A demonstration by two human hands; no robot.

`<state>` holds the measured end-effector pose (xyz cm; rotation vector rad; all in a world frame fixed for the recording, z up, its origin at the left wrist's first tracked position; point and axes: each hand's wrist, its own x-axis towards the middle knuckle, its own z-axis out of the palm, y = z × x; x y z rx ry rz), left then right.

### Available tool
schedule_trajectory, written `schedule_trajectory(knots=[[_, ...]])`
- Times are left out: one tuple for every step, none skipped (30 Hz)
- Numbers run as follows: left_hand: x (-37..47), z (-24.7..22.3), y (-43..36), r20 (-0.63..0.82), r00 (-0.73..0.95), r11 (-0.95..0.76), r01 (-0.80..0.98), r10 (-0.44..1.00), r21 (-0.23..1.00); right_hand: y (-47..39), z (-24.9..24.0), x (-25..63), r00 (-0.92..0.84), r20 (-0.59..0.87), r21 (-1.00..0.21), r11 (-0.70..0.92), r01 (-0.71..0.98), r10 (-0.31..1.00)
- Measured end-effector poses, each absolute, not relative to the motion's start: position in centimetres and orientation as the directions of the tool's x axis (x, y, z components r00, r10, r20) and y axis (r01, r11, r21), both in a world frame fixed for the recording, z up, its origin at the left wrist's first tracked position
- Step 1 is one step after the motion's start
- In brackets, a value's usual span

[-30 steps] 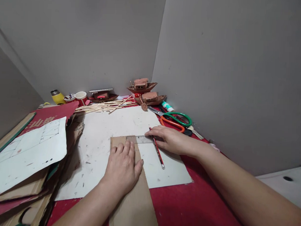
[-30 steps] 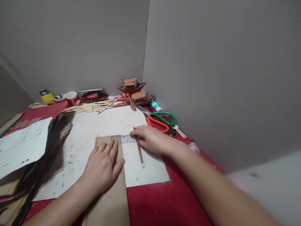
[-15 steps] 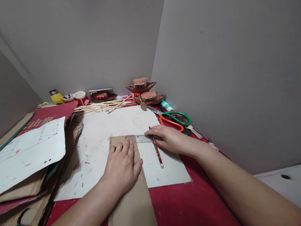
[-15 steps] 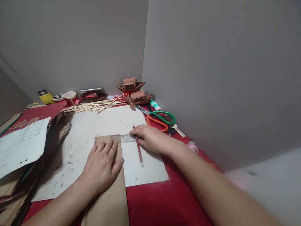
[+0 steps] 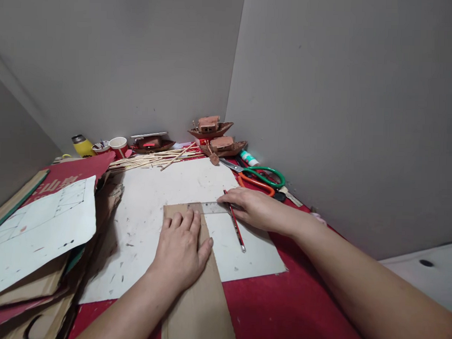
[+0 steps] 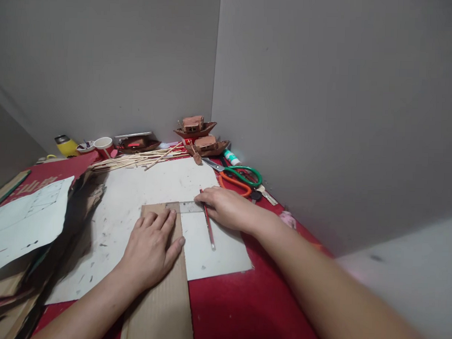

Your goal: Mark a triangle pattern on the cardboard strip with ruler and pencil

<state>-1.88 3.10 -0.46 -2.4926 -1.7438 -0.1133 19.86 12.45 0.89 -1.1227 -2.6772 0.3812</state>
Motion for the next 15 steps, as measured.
schedule_trajectory(knots=[[-1.91,-0.44,3.10,0.117,0.342,-0.340,0.940,0.932,-0.036,12.46,0.90,19.88,-0.685,0.099,-0.321,0.675,0.665,0.722],[-1.93,-0.42,3.10,0.117,0.342,-0.341,0.940,0.932,-0.033,12.46,0.92,19.89,-0.684,0.101,-0.327,0.674,0.663,0.722],[-1.95,-0.41,3.09,0.117,0.342,-0.341,0.940,0.932,-0.031,12.47,0.94,19.90,-0.685,0.103,-0.332,0.674,0.660,0.721],[-1.96,-0.40,3.08,0.118,0.342,-0.342,0.939,0.932,-0.028,12.47,0.97,19.91,-0.685,0.102,-0.335,0.673,0.659,0.722],[-1.98,-0.39,3.07,0.119,0.343,-0.342,0.939,0.932,-0.025,12.47,1.00,19.91,-0.685,0.098,-0.336,0.672,0.660,0.722],[-1.99,-0.39,3.06,0.121,0.343,-0.343,0.939,0.932,-0.022,12.47,1.03,19.93,-0.684,0.093,-0.335,0.670,0.663,0.723],[-2.00,-0.40,3.05,0.124,0.342,-0.343,0.939,0.931,-0.020,12.47,1.06,19.95,-0.683,0.089,-0.333,0.668,0.666,0.725],[-2.01,-0.42,3.05,0.125,0.342,-0.343,0.939,0.931,-0.019,12.47,1.08,19.97,-0.682,0.085,-0.332,0.666,0.668,0.727],[-2.00,-0.45,3.05,0.126,0.341,-0.342,0.940,0.931,-0.018,12.46,1.09,19.99,-0.681,0.081,-0.333,0.664,0.669,0.728],[-1.99,-0.47,3.05,0.126,0.341,-0.342,0.940,0.932,-0.018,12.45,1.10,20.01,-0.681,0.080,-0.335,0.663,0.669,0.728],[-1.97,-0.50,3.05,0.127,0.341,-0.341,0.940,0.932,-0.019,12.44,1.11,20.02,-0.682,0.082,-0.337,0.664,0.668,0.727],[-1.95,-0.51,3.06,0.128,0.340,-0.341,0.940,0.932,-0.019,12.42,1.12,20.02,-0.682,0.083,-0.339,0.664,0.666,0.727],[-1.92,-0.52,3.05,0.127,0.340,-0.341,0.940,0.932,-0.017,12.39,1.15,20.01,-0.683,0.083,-0.341,0.664,0.665,0.726],[-1.90,-0.53,3.05,0.127,0.339,-0.340,0.940,0.932,-0.013,12.35,1.18,20.00,-0.681,0.083,-0.342,0.662,0.666,0.728],[-1.88,-0.53,3.03,0.124,0.338,-0.340,0.940,0.933,-0.007,12.30,1.23,19.97,-0.678,0.082,-0.343,0.660,0.669,0.730]])
